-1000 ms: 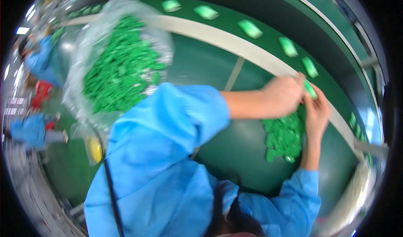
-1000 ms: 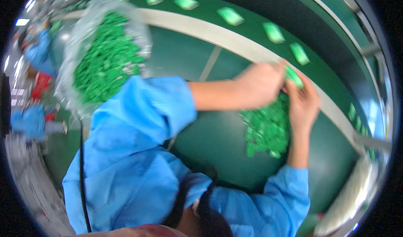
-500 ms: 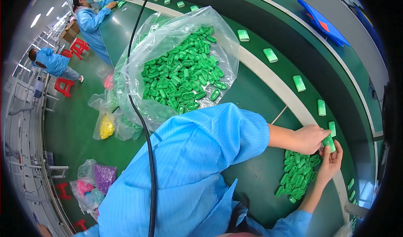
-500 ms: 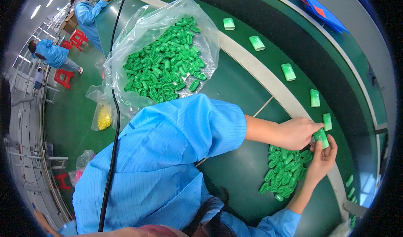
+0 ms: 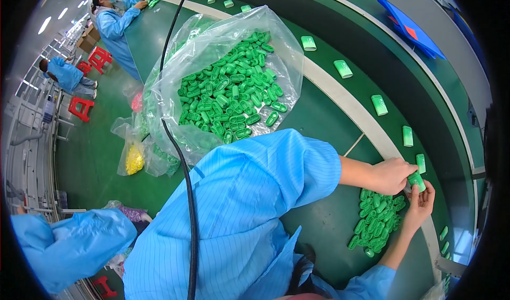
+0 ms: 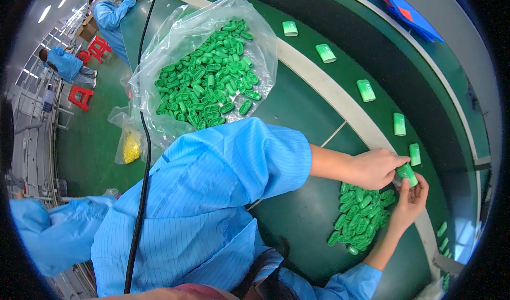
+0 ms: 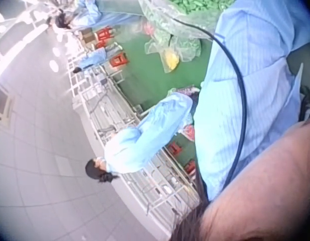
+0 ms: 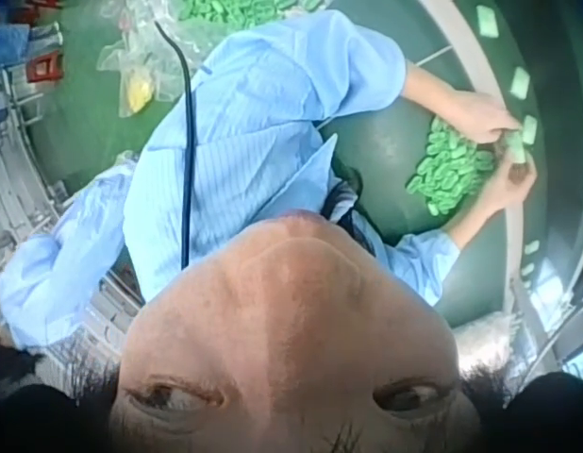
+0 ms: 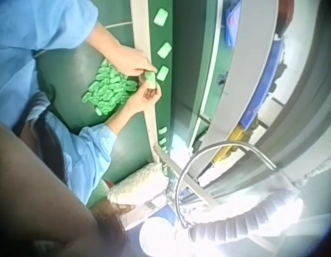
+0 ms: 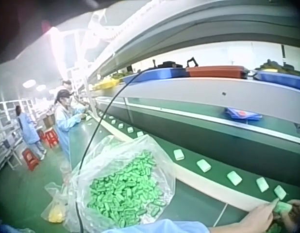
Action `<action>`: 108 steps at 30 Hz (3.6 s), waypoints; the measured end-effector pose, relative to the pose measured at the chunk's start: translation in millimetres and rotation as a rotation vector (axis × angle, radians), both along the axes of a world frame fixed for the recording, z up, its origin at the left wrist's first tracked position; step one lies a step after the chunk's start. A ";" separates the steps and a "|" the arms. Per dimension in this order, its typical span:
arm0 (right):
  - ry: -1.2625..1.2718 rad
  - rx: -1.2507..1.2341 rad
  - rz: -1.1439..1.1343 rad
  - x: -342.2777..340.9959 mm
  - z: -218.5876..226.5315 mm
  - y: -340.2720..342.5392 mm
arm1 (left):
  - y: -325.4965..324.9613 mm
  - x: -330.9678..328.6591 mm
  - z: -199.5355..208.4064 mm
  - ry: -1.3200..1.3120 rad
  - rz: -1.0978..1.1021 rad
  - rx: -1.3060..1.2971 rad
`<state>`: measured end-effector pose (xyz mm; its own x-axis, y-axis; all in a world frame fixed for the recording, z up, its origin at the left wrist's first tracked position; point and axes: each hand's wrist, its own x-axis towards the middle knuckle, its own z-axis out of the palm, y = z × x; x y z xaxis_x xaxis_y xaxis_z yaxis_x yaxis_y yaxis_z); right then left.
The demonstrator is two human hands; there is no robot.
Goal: The person assembles small green plastic components by hand on a factory assembly line.
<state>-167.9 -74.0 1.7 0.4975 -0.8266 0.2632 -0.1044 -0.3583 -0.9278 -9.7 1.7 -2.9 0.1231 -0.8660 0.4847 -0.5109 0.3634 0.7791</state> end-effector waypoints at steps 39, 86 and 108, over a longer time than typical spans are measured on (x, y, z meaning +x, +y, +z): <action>0.256 -0.491 -0.648 -76.2 -31.7 -115.1 | -16.8 8.6 -13.2 -0.066 -0.247 -0.100; 0.007 -0.209 -0.296 -74.6 -20.7 62.4 | 275.8 -144.9 169.3 0.459 -1.907 0.418; 0.113 -0.142 -0.307 -70.7 -17.4 67.8 | 288.1 -152.6 215.5 -1.181 -2.113 1.765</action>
